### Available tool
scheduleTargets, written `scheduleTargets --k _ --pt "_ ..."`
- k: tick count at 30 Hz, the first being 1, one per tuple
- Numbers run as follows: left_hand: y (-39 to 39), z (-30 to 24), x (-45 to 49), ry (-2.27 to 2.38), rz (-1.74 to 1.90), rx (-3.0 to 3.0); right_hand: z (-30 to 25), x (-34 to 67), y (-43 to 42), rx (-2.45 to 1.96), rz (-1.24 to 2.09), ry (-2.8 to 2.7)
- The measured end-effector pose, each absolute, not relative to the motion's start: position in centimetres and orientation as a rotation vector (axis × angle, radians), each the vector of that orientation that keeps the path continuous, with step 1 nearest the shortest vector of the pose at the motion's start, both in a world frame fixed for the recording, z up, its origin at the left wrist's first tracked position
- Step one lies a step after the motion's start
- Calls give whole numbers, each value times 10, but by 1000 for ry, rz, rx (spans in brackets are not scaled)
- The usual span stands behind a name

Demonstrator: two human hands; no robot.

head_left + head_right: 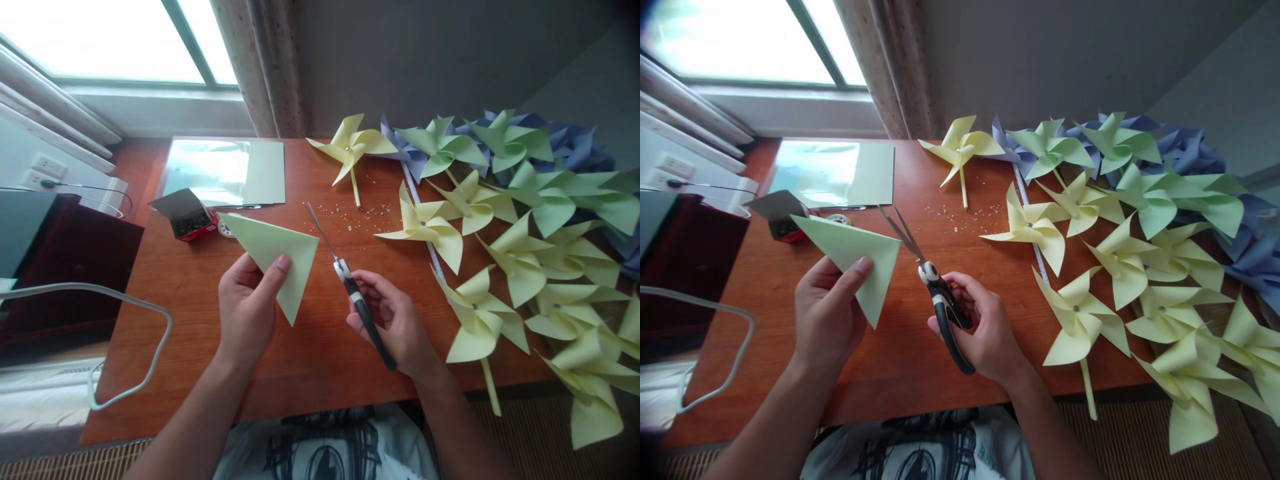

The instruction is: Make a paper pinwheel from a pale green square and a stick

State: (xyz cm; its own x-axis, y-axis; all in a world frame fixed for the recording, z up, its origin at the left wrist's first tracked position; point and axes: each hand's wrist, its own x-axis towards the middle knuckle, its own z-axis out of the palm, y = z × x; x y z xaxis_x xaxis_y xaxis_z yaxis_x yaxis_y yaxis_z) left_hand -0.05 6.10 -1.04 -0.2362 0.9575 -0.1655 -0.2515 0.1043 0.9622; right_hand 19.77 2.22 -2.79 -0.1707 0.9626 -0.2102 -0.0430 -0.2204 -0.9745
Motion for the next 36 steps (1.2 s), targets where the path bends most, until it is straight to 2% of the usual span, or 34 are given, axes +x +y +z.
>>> scheduleTargets --k 13,36 --pt "62 -12 0 1303 1346 846 -22 194 22 -1370 1317 -1359" --pt "64 -15 0 1321 1337 883 -22 197 20 -1386 1299 -1404"
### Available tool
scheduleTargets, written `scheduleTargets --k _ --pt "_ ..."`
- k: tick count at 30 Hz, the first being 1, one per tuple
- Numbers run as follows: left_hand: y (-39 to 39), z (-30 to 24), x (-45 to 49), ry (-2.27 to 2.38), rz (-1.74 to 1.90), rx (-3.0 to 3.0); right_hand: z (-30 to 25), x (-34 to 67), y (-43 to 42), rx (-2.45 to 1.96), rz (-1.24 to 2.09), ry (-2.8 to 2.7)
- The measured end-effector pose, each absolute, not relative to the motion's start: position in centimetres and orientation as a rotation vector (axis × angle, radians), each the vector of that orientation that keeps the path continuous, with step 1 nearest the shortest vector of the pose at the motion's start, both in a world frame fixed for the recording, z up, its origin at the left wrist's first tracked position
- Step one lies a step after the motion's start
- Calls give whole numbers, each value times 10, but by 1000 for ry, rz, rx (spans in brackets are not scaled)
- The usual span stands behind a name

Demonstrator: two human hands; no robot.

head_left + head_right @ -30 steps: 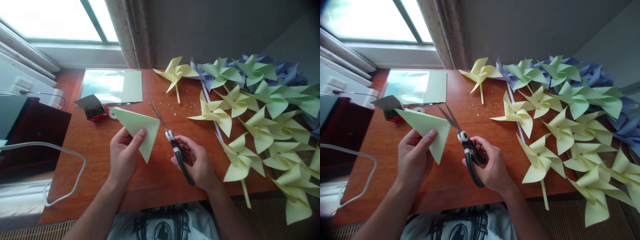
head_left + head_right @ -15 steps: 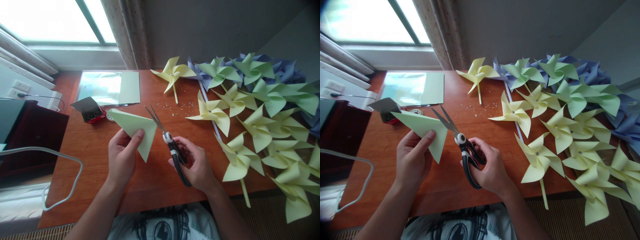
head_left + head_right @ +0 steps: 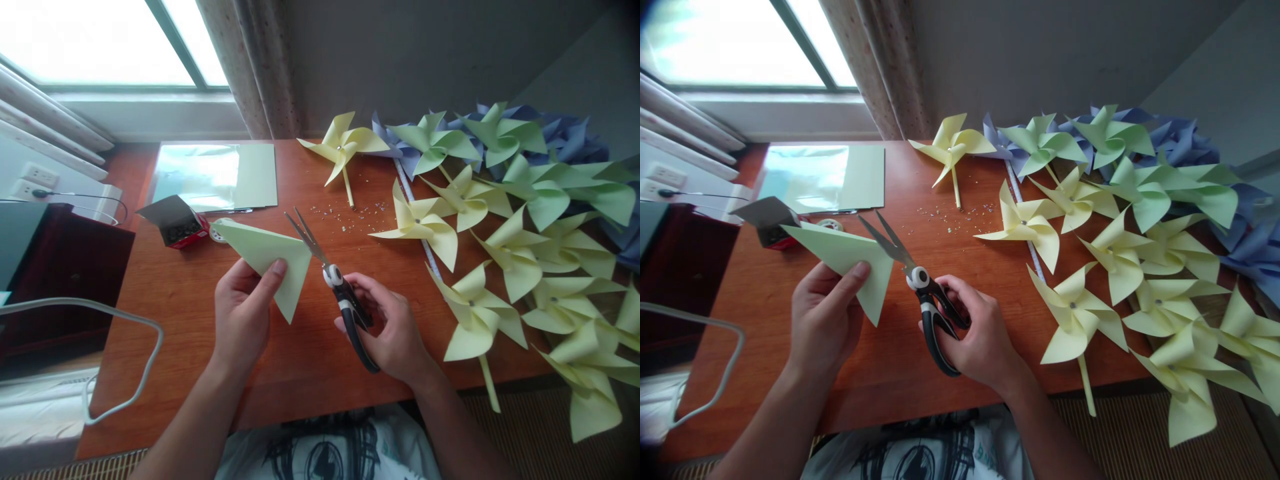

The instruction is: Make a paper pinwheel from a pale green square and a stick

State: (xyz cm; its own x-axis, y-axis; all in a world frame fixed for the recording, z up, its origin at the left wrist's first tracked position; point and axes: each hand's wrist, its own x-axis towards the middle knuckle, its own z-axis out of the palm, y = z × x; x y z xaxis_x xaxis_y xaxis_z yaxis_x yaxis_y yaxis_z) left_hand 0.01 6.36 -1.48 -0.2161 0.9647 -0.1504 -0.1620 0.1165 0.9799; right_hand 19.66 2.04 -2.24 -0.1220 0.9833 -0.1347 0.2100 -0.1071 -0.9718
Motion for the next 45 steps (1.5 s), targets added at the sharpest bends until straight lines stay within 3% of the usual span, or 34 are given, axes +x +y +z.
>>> scheduleTargets --k 8,14,27,45 --pt "64 -14 0 1305 1327 870 -23 197 22 -1375 1353 -1360" --pt "65 -17 0 1299 1319 854 -32 197 22 -1303 1471 -936" --pt "62 -17 0 1229 1235 841 -26 209 32 -854 1777 -507" --pt "58 -12 3 1179 1151 833 -27 207 29 -980 1723 -587"
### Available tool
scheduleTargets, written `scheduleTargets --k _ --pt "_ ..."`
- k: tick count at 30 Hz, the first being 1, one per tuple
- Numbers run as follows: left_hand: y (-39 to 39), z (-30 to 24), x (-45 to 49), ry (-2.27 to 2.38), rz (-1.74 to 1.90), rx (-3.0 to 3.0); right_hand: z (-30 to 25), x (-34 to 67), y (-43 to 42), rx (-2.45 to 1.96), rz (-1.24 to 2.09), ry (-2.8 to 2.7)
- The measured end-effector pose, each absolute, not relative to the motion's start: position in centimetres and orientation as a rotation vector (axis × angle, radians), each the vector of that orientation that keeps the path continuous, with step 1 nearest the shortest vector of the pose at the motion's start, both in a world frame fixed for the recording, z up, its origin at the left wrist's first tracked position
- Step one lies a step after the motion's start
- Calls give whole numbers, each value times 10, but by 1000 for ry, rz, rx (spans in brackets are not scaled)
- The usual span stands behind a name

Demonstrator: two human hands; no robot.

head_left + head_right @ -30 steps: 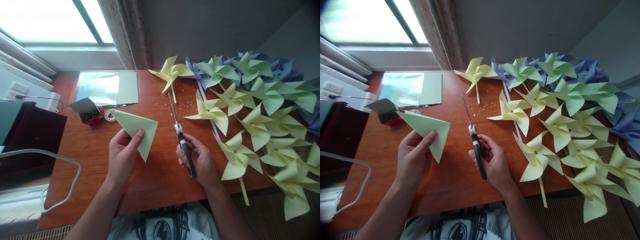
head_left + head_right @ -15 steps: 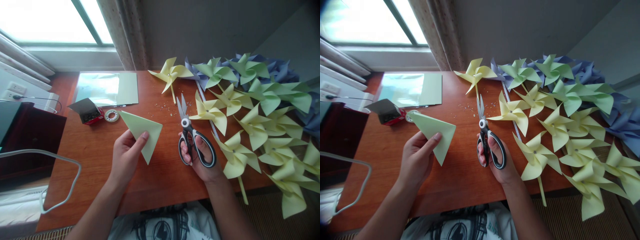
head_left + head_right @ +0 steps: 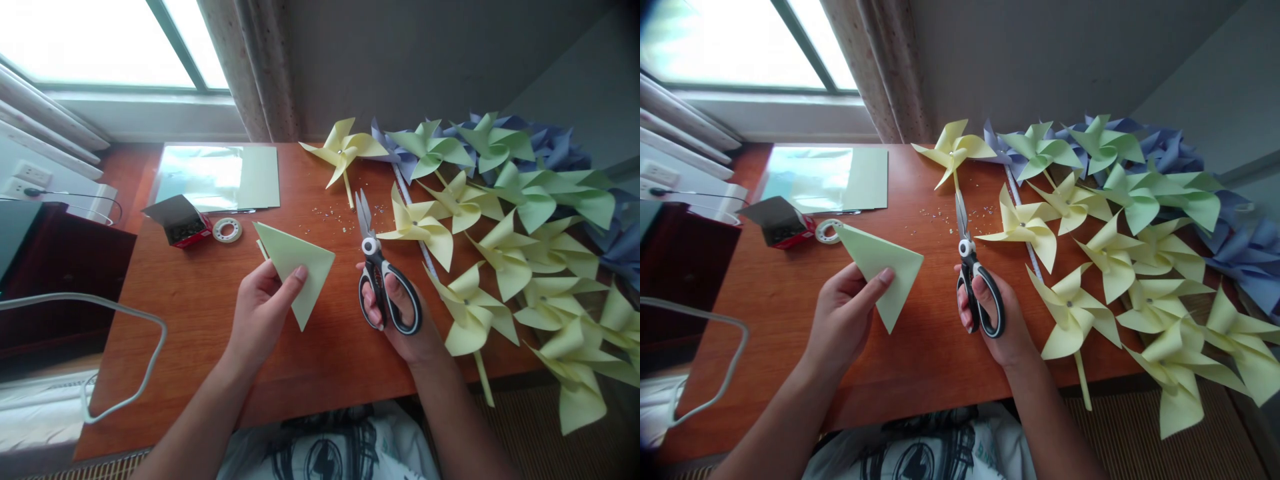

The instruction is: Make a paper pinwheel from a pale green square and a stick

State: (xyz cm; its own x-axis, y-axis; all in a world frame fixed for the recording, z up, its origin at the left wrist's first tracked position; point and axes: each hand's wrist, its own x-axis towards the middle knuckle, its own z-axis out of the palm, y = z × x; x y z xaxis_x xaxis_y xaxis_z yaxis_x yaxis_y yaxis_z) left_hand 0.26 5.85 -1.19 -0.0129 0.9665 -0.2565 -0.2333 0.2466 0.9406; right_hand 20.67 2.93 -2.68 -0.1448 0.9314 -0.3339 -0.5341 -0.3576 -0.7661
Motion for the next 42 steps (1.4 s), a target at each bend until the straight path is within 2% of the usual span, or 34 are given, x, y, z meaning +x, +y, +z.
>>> scheduleTargets --k 6,14,32,37,42 --pt "58 -9 4 1148 1093 891 -27 200 29 -998 1579 -729" --pt "59 -5 6 1176 978 1042 -29 177 34 -1291 1148 -873" --pt "46 -14 12 1299 738 1799 -9 152 32 -1460 692 -1214" --pt "45 -17 11 1229 766 1896 -8 149 33 -1482 617 -1216" --pt "46 -13 11 1156 785 1794 -8 149 33 -1453 684 -1173"
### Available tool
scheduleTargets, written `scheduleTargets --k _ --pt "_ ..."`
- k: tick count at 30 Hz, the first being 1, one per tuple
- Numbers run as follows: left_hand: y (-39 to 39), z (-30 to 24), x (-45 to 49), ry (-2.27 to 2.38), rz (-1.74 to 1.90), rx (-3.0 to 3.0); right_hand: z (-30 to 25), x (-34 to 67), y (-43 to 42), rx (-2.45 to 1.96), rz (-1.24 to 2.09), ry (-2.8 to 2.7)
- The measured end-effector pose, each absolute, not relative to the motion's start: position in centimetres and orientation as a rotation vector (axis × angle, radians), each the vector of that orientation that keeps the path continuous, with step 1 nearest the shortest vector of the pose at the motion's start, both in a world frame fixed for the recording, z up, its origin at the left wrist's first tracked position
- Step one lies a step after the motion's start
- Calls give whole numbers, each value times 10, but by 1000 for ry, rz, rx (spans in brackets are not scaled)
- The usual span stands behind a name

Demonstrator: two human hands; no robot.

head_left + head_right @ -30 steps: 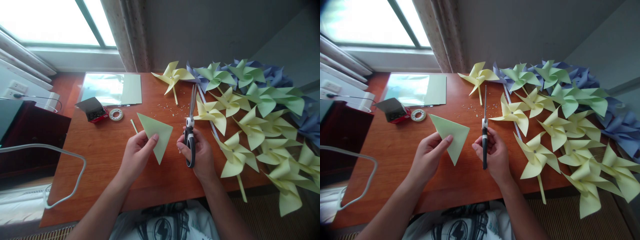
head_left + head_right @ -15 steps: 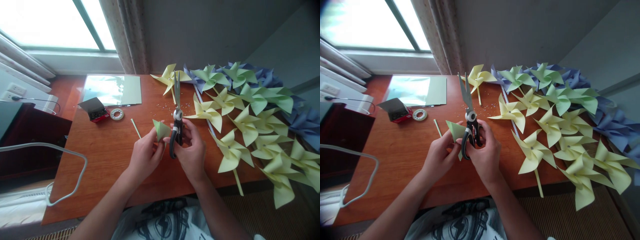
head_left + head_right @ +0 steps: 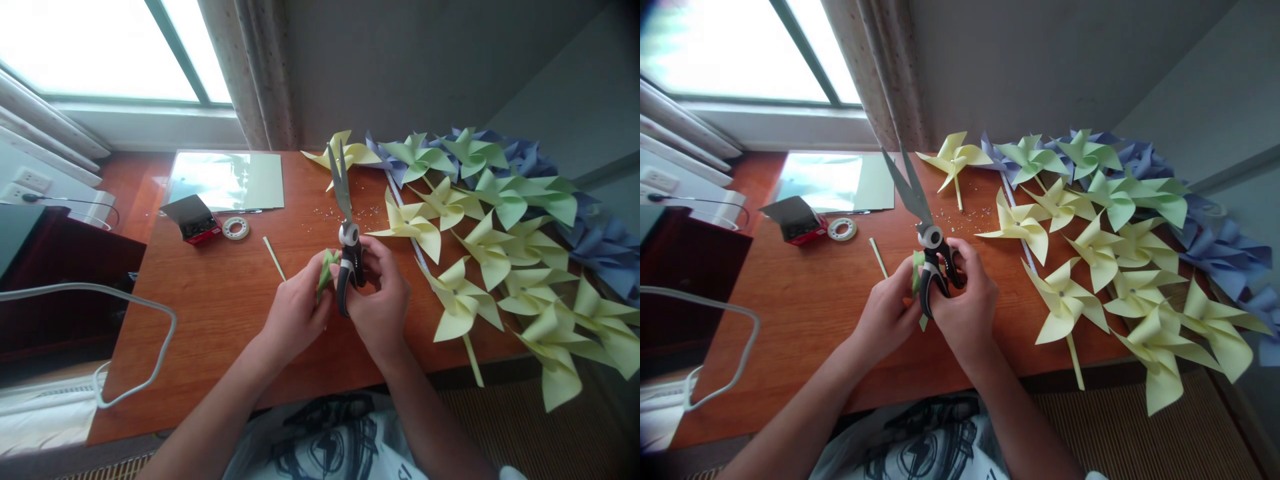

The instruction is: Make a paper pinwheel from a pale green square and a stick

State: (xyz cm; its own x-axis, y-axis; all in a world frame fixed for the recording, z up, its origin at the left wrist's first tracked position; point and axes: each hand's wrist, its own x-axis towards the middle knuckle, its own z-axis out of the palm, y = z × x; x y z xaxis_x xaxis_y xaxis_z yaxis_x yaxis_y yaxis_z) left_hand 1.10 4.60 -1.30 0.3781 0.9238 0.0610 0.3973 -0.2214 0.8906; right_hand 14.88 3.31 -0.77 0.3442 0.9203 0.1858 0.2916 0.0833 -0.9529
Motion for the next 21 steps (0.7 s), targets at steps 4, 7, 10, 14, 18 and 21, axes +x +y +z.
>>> scheduleTargets --k 4,7,10,14,18,21 --pt "46 -10 13 1013 816 1442 -5 151 33 -1373 830 -1073" --pt "47 -7 14 926 842 1205 -2 155 36 -1301 933 -981" --pt "50 -4 13 880 853 1078 -1 160 39 -1256 965 -899" --pt "52 -1 10 878 890 1031 -1 170 40 -1249 992 -834" --pt "52 -3 6 868 920 940 -3 182 38 -1249 973 -841" --pt "52 -3 4 875 924 904 -7 190 36 -1230 943 -885"
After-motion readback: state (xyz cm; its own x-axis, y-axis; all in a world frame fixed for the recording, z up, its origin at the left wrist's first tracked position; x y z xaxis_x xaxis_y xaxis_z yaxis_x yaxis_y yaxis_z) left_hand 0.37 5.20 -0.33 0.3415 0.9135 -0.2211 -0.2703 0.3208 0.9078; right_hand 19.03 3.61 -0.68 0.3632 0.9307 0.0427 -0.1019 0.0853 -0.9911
